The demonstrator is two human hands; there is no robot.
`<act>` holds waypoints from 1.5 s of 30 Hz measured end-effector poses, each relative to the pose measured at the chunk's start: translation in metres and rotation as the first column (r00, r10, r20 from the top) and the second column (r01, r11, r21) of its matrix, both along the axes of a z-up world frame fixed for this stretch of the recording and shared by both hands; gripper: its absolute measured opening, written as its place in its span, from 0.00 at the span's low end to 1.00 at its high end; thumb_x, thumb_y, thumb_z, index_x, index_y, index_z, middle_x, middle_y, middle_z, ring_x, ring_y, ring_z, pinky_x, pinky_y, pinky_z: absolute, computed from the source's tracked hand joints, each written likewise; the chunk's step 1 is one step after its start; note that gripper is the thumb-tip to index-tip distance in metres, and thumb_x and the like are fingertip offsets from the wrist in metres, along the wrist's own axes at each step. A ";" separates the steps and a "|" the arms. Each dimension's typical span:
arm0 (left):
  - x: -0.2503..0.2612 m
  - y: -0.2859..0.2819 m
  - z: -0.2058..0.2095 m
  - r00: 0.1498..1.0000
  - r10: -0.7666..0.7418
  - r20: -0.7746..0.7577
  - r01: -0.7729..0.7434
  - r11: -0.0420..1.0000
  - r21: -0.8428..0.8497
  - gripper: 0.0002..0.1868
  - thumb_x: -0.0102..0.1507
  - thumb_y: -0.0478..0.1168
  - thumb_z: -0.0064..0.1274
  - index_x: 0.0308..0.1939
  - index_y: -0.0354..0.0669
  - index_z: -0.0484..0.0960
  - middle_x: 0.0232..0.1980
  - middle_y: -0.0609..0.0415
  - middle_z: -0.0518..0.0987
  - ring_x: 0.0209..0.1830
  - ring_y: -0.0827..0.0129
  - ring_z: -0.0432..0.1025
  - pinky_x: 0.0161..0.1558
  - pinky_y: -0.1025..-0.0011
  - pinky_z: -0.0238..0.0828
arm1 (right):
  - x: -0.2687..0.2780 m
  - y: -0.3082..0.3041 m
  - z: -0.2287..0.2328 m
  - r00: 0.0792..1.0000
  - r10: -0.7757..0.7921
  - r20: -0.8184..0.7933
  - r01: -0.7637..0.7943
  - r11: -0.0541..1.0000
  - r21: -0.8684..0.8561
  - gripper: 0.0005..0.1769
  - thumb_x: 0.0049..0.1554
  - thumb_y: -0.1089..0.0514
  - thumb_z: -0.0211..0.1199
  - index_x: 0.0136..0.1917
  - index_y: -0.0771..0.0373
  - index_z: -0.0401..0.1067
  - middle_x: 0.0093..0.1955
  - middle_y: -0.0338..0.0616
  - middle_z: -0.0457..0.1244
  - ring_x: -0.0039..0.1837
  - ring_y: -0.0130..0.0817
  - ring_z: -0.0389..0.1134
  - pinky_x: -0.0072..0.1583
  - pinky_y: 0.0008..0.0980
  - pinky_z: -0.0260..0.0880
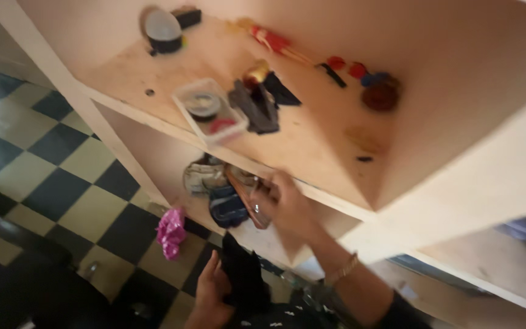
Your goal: The person organizes items on a multi-tiered shelving unit. They move a water bottle, a plastic container, a wallet, and a doll, placing them in different positions on the shelves.
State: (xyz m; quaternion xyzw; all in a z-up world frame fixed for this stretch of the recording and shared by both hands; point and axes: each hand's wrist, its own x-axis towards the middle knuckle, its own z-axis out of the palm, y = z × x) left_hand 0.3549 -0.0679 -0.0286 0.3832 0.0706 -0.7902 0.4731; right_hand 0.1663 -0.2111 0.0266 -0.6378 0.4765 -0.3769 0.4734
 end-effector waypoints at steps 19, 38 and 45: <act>0.028 -0.052 -0.014 0.456 0.492 0.741 0.279 0.712 -0.645 0.34 0.61 0.22 0.51 0.72 0.39 0.69 0.70 0.47 0.72 0.70 0.60 0.66 0.66 0.65 0.57 | -0.008 -0.135 0.105 0.795 -0.586 -0.155 0.401 0.700 -0.591 0.09 0.54 0.62 0.68 0.43 0.70 0.73 0.33 0.53 0.69 0.32 0.37 0.72 0.36 0.37 0.72; -0.123 -0.019 0.011 0.955 -0.061 -0.289 -0.153 0.735 -0.661 0.43 0.61 0.62 0.55 0.70 0.39 0.66 0.66 0.46 0.73 0.67 0.54 0.67 0.70 0.54 0.60 | -0.083 0.187 0.079 0.934 -0.220 -0.281 0.042 0.851 -0.524 0.51 0.40 0.63 0.77 0.74 0.70 0.60 0.71 0.65 0.58 0.73 0.55 0.60 0.67 0.47 0.63; -0.170 0.026 0.067 0.872 -0.166 -0.460 -0.223 0.703 -0.676 0.43 0.65 0.66 0.53 0.75 0.44 0.63 0.70 0.47 0.69 0.69 0.55 0.66 0.71 0.54 0.59 | -0.164 0.249 0.055 0.810 -0.496 -0.313 0.235 0.763 -0.602 0.38 0.36 0.68 0.74 0.63 0.63 0.74 0.59 0.51 0.67 0.61 0.41 0.70 0.60 0.41 0.72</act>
